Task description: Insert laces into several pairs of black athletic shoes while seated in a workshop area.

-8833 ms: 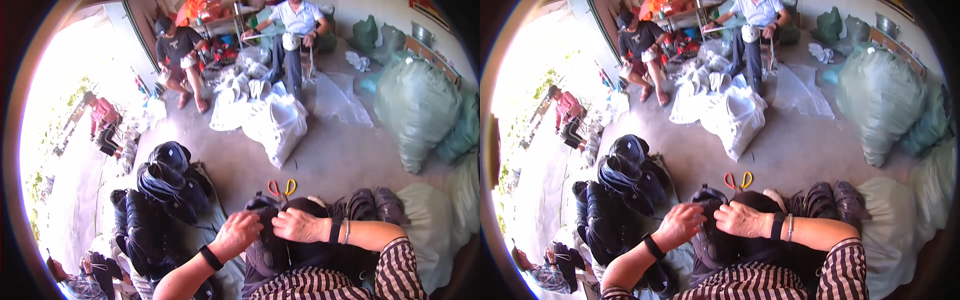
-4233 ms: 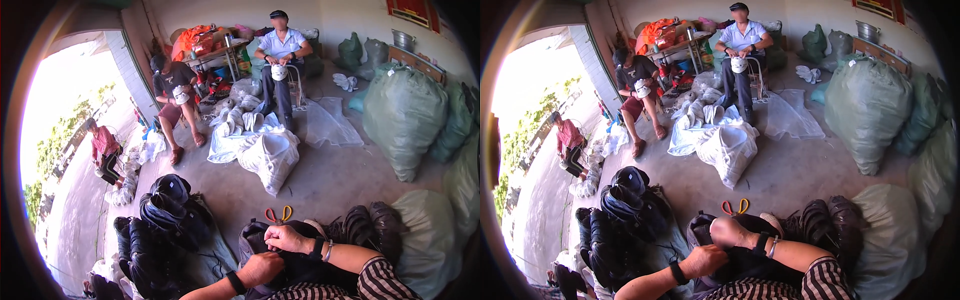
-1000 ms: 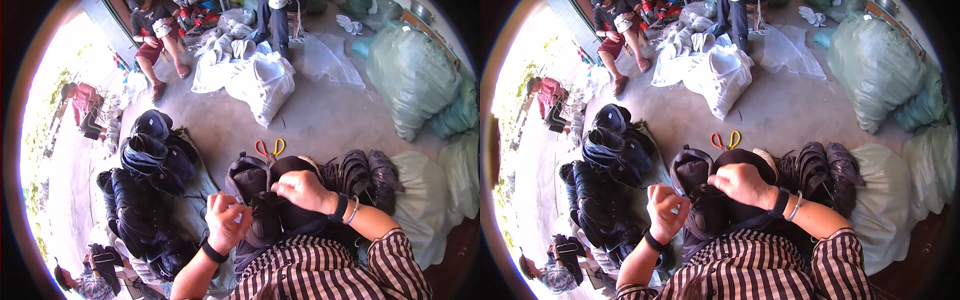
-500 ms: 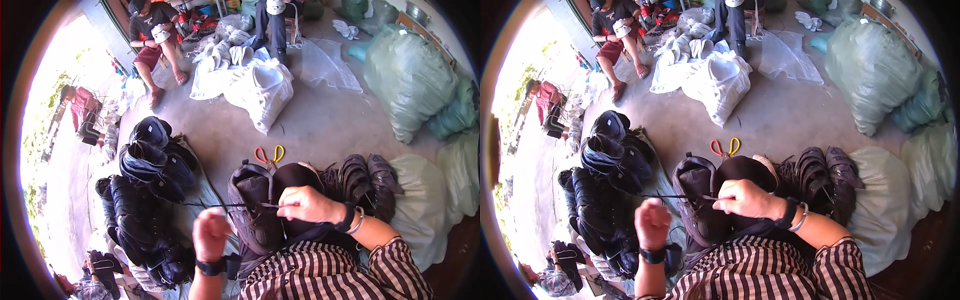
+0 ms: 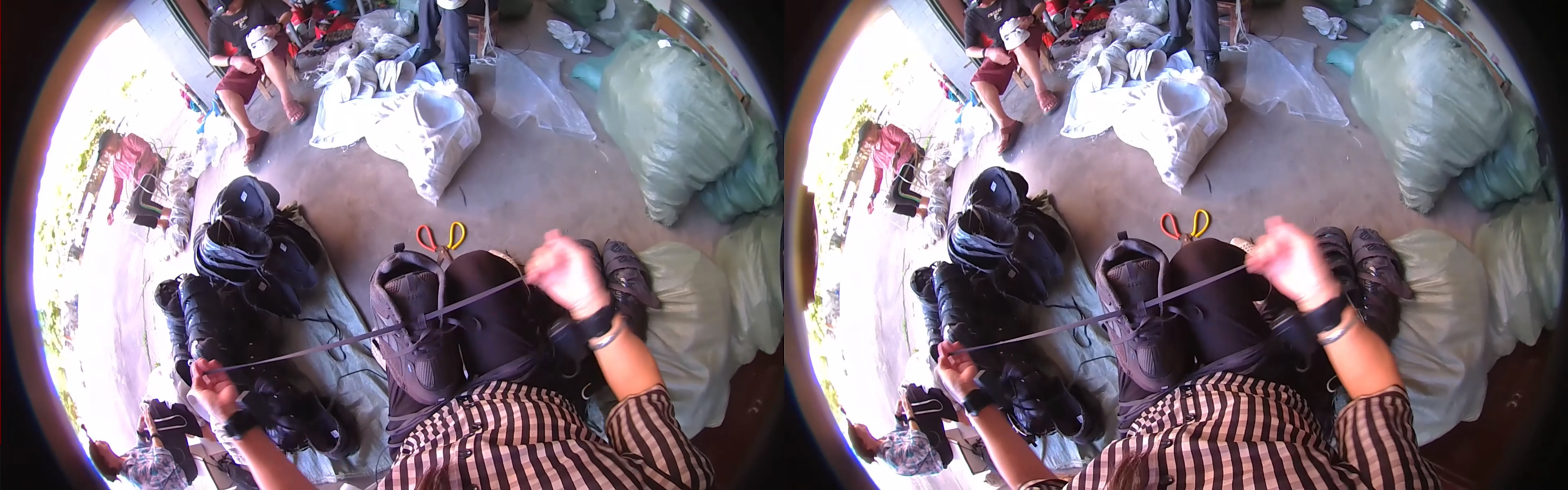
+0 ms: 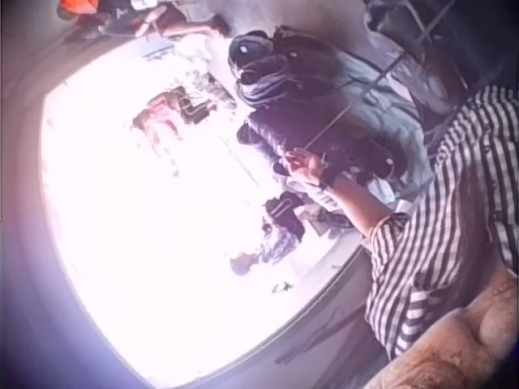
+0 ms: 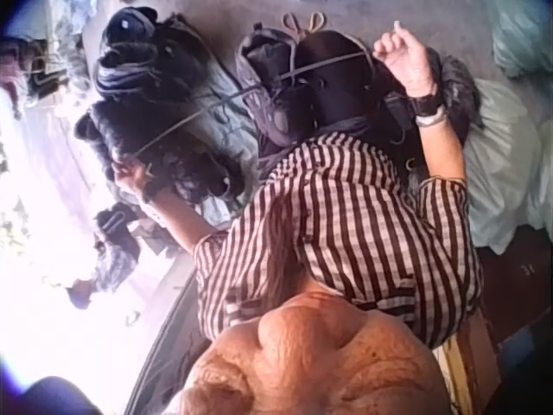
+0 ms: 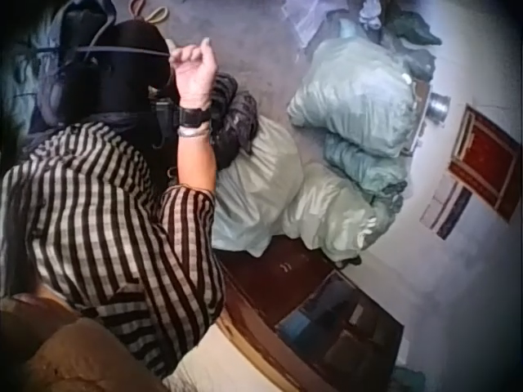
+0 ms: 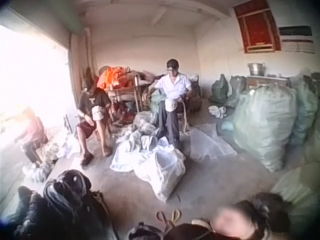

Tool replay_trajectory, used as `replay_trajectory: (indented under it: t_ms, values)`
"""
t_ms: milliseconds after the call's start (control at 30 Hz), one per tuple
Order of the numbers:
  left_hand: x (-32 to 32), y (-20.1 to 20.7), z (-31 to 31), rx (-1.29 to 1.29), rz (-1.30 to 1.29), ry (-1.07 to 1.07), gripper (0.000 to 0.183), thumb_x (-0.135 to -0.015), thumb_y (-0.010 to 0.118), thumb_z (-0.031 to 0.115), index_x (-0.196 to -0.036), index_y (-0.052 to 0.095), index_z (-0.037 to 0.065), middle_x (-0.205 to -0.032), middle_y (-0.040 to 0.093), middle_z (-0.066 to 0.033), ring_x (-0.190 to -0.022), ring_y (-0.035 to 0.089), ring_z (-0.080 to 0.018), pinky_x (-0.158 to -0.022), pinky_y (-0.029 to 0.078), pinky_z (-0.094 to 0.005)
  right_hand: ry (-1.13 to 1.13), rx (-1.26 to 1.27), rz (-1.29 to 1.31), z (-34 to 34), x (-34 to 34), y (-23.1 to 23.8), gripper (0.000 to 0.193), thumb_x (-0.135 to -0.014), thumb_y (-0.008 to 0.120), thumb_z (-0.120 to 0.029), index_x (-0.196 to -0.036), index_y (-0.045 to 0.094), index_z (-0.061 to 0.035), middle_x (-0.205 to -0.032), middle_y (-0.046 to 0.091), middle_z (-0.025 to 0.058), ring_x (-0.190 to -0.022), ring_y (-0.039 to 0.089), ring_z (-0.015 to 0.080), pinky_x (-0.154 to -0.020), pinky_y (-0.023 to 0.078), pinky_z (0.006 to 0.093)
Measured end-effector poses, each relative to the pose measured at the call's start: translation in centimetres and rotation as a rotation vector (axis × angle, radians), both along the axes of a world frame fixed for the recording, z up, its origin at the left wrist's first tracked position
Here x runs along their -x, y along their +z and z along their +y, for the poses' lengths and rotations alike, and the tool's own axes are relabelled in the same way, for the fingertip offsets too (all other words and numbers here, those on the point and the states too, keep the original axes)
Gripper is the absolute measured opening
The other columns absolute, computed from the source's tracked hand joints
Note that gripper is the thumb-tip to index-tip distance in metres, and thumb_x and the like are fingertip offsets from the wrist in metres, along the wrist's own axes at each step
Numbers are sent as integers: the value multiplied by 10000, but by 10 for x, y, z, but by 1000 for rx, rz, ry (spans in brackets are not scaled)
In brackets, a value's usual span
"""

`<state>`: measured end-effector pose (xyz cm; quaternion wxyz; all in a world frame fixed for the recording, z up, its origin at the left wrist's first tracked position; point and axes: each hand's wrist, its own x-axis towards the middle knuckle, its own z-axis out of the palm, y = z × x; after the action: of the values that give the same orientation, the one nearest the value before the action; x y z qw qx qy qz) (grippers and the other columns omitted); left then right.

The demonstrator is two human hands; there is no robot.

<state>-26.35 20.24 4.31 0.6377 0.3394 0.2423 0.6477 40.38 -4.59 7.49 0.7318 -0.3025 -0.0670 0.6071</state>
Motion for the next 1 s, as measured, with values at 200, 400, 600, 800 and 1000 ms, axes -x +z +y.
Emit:
replay_trajectory:
  t_ms: [200, 400, 600, 800, 1000]
  values:
    - [95, -17, -9, 496, 148, 645, 279, -889, 470, 174, -1026, 628, -11, -910, 678, -95, -596, 598, -138, -529, 519, -226, -940, 519, 356, -187, -196, -84, 376, -893, 531, -383, -584, 477, -175, -616, 565, 17, -640, 545, 171, -655, 403, 348]
    - [-183, 23, -81, 448, 614, 228, 242, -936, 529, 233, -1057, 649, 60, -820, 609, -13, -526, 432, -72, -442, 345, -190, -411, 341, -119, -74, -79, -32, 221, -868, 631, -305, -732, 578, -138, -687, 603, 17, -689, 615, 167, -628, 491, 328]
    - [-349, 73, -149, -876, 1476, -117, 266, -674, 765, 172, -921, 694, 105, -720, 521, -33, -694, 514, -206, -605, 435, -328, 352, 158, -1000, 0, 31, 32, 188, -862, 627, -105, -1010, 649, 9, -909, 670, 99, -593, 606, 96, -530, 480, 197]
    - [-381, 65, -141, -1051, 1625, -178, 189, -625, 771, 221, -765, 674, 137, -739, 506, -16, -738, 528, -221, -619, 447, -335, 286, -172, -1662, 14, 78, 9, 290, -798, 647, -49, -1082, 606, -4, -919, 607, 99, -645, 589, 160, -616, 490, 287]
    - [-375, 89, -128, -1062, 1830, -331, 169, -629, 776, 246, -706, 670, 139, -714, 520, -15, -736, 540, -225, -643, 446, -357, 429, -16, -1404, 24, 76, 11, 181, -830, 604, -75, -986, 629, 13, -897, 619, 149, -610, 633, 248, -630, 516, 328]
